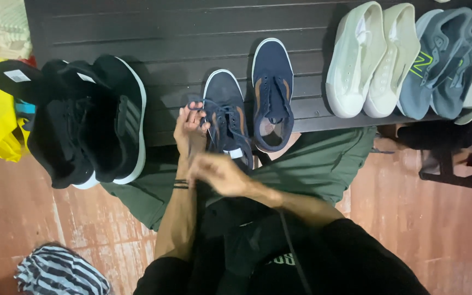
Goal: A person is lacing a pair of blue sneakers and tying the laces on a low bench.
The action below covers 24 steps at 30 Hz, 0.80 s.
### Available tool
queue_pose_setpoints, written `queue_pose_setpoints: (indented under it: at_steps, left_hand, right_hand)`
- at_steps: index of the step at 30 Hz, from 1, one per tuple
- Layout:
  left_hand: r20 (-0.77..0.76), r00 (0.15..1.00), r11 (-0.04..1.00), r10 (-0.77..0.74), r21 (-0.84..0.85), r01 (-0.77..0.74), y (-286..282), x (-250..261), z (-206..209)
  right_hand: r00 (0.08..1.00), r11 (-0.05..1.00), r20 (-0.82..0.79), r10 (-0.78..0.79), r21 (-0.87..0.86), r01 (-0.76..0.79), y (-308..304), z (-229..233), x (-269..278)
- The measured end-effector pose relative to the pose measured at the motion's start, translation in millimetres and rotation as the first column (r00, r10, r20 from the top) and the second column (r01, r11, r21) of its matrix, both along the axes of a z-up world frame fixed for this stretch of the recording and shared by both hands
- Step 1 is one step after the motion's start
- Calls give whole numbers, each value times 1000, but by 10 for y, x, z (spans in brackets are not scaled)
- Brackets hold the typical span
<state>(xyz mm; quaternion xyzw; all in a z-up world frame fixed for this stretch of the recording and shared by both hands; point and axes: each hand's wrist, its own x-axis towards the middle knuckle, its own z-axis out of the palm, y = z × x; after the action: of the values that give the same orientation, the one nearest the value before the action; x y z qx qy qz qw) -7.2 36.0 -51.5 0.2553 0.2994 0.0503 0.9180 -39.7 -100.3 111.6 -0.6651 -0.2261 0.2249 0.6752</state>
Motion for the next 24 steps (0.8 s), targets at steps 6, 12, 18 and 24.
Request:
queue_pose_setpoints:
  at_steps: [6,12,18,24]
  left_hand:
    - [153,984,993,-95,-49,103,50,-18,114]
    - [51,983,946,-177,284,156,29,-14,210]
    - [-29,901,309,-432,934,178,-144,14,787]
    - [-153,872,140,-465,960,243,-147,-23,788]
  right_hand:
    - [787,803,202,582,4,-595,145,276,-51]
    - [930,933,343,132,-359,0,-195,-69,504]
    - [769,677,639,-20,-558,481,-432,-1088,762]
    - [885,563,459,80,-754,340,-436,-931,892]
